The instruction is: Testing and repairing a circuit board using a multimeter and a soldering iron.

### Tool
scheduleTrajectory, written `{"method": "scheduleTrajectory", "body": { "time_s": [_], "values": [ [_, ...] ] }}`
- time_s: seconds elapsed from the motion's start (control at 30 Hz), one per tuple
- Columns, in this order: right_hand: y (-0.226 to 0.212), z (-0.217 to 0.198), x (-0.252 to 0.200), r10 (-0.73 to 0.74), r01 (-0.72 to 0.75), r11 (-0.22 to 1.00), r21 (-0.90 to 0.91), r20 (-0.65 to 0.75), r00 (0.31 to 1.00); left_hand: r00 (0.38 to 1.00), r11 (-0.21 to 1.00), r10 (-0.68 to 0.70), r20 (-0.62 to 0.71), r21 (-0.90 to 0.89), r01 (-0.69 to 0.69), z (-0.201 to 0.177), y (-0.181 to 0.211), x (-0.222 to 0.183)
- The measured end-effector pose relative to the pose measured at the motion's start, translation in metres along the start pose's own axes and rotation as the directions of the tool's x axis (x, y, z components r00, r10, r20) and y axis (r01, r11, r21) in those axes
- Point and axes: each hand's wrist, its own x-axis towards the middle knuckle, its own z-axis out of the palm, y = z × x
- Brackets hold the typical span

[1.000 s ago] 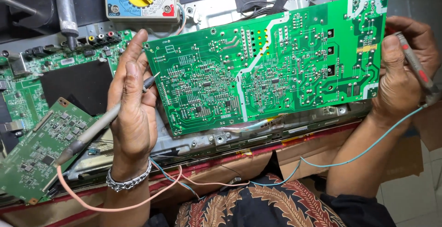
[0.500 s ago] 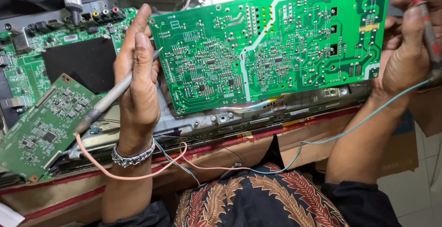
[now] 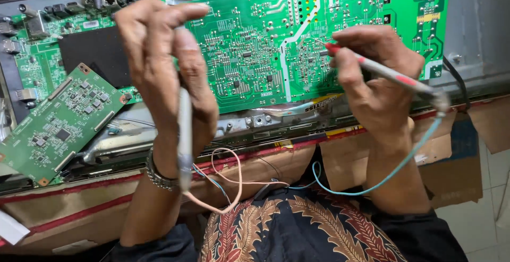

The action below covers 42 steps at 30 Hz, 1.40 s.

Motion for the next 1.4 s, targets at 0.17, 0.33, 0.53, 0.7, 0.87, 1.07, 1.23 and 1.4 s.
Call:
{"method": "scheduleTrajectory", "body": {
  "time_s": [0.17, 0.33, 0.53, 0.7, 0.87, 1.07, 1.23, 1.4],
  "values": [
    [0.005, 0.01, 0.004, -0.091, 0.097, 0.991, -0.097, 0.064, 0.994, 0.983, 0.975, -0.017, 0.183, -0.214, 0.057, 0.033, 0.013, 0.016],
    [0.013, 0.015, -0.004, -0.024, 0.024, 0.999, -0.03, -0.028, 0.999, 0.891, 0.704, -0.229, 0.392, -0.566, 0.43, 0.06, -0.007, 0.025],
    [0.025, 0.02, -0.011, 0.012, -0.007, 0.999, 0.051, -0.109, 0.994, 0.888, 0.704, -0.124, 0.442, -0.592, 0.393, 0.056, -0.014, 0.012],
    [0.026, 0.023, -0.013, 0.111, -0.086, 0.988, 0.13, -0.197, 0.974, 0.892, 0.81, -0.135, 0.43, -0.47, 0.35, 0.051, -0.007, 0.014],
    [0.034, 0.027, -0.011, 0.081, -0.016, 0.983, 0.183, -0.355, 0.931, 0.928, 0.891, -0.08, 0.365, -0.392, 0.231, 0.056, -0.009, 0.011],
    [0.043, 0.023, -0.018, 0.164, 0.007, 0.927, 0.375, -0.422, 0.892, 0.955, 0.918, 0.101, 0.279, -0.395, 0.018, 0.057, -0.012, 0.001],
    [0.049, 0.022, -0.024, 0.063, 0.016, 0.96, 0.281, -0.27, 0.961, 0.953, 0.823, -0.023, 0.302, -0.536, 0.19, 0.065, -0.011, -0.005],
    [0.027, 0.021, -0.019, -0.056, 0.071, 0.992, 0.101, -0.144, 0.988, 0.92, 0.895, 0.263, 0.292, -0.43, -0.12, 0.063, -0.014, -0.005]
  ]
}}
